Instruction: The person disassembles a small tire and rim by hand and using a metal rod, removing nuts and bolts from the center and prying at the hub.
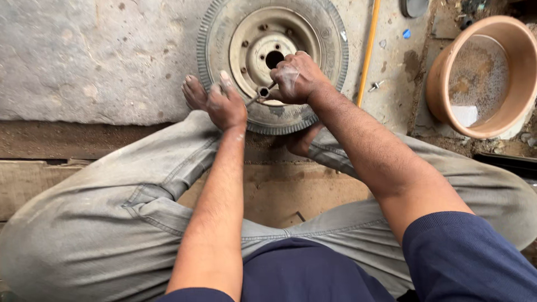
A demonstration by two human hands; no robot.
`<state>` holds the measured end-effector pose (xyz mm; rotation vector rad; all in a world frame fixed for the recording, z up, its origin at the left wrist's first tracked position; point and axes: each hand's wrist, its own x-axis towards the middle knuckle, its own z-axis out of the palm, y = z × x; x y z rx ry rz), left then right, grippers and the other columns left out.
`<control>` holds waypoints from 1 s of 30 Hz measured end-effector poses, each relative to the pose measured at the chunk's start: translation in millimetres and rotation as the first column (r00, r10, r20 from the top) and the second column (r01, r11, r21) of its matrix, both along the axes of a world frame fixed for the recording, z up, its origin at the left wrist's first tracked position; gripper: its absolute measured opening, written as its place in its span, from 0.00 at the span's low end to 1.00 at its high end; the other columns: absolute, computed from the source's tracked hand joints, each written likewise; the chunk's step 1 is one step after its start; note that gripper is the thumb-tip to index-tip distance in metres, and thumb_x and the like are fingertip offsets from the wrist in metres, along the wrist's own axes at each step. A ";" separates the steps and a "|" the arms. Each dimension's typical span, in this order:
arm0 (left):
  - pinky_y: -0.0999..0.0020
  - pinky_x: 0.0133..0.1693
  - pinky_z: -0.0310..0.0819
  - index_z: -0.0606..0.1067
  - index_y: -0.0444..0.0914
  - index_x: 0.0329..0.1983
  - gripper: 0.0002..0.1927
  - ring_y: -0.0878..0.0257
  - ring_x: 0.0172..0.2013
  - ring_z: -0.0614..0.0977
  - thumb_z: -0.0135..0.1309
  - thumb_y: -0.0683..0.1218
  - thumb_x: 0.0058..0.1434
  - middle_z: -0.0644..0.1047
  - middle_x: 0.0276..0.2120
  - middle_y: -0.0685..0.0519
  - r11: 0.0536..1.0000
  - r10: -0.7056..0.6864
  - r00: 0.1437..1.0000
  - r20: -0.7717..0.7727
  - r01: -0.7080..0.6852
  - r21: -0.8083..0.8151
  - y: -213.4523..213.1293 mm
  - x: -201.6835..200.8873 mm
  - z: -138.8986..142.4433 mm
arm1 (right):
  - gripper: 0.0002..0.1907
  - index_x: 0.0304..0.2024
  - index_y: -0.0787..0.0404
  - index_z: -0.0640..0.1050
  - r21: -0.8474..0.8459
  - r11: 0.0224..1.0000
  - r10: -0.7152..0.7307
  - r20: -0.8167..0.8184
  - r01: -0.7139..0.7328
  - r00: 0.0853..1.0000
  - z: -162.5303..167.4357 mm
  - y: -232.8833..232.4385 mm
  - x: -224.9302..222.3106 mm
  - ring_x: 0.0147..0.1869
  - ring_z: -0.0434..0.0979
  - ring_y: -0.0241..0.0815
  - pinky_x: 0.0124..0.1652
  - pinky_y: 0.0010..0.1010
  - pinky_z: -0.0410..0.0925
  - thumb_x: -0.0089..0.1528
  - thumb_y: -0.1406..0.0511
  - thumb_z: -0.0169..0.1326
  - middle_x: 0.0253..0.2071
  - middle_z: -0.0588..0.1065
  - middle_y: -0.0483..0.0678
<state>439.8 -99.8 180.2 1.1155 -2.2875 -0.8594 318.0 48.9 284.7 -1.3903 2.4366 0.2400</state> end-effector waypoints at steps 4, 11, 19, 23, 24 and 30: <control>0.41 0.72 0.38 0.82 0.35 0.44 0.26 0.34 0.73 0.54 0.44 0.59 0.73 0.58 0.71 0.30 0.999 0.024 0.994 0.110 -0.028 0.033 -18.2 -10.6 -14.7 | 0.32 0.29 0.54 0.81 -0.044 0.985 -0.167 0.033 0.168 0.985 -2.2 1.2 15.7 0.34 0.80 0.47 0.37 0.43 0.70 0.61 0.35 0.53 0.27 0.79 0.48; 0.42 0.71 0.38 0.82 0.41 0.44 0.23 0.38 0.70 0.58 0.41 0.59 0.71 0.65 0.65 0.29 0.996 0.056 0.980 0.192 -0.068 0.061 -36.2 -25.6 -7.8 | 0.23 0.30 0.51 0.82 -0.095 0.953 -0.288 -0.005 0.287 0.957 -10.0 -2.8 33.7 0.35 0.80 0.46 0.36 0.44 0.71 0.62 0.43 0.54 0.28 0.80 0.47; 0.50 0.63 0.66 0.79 0.46 0.42 0.22 0.54 0.51 0.83 0.40 0.63 0.70 0.84 0.38 0.51 0.928 -0.005 0.966 0.258 -0.092 0.361 -54.9 -44.8 6.9 | 0.38 0.27 0.56 0.81 0.034 0.837 -0.547 0.071 0.546 0.834 -0.3 -19.7 58.5 0.33 0.81 0.51 0.36 0.45 0.72 0.60 0.30 0.48 0.26 0.79 0.52; 0.38 0.59 0.65 0.82 0.50 0.26 0.21 0.43 0.52 0.81 0.48 0.64 0.63 0.85 0.37 0.48 0.980 0.083 0.955 0.286 -0.026 -0.199 -54.2 -45.0 2.2 | 0.39 0.26 0.57 0.82 -0.148 0.885 -0.447 -0.006 0.441 0.895 -4.0 -14.0 60.5 0.35 0.81 0.53 0.38 0.45 0.72 0.61 0.31 0.50 0.26 0.79 0.53; 0.45 0.57 0.69 0.82 0.47 0.33 0.23 0.47 0.49 0.83 0.45 0.65 0.67 0.85 0.39 0.46 0.999 -0.032 0.935 0.354 0.016 0.048 -53.4 -42.9 -0.5 | 0.39 0.27 0.57 0.82 -0.183 0.899 -0.411 -0.039 0.398 0.911 -6.1 -11.0 60.3 0.35 0.81 0.52 0.38 0.44 0.72 0.61 0.31 0.50 0.26 0.79 0.52; 0.51 0.47 0.76 0.80 0.36 0.42 0.25 0.42 0.46 0.82 0.59 0.61 0.59 0.81 0.44 0.38 0.853 -0.465 0.813 0.351 0.306 0.422 -42.8 -33.4 -3.9 | 0.17 0.42 0.48 0.84 -0.680 0.730 -0.077 0.009 0.062 0.997 -10.8 -8.4 49.9 0.36 0.83 0.43 0.39 0.46 0.71 0.63 0.47 0.56 0.34 0.83 0.44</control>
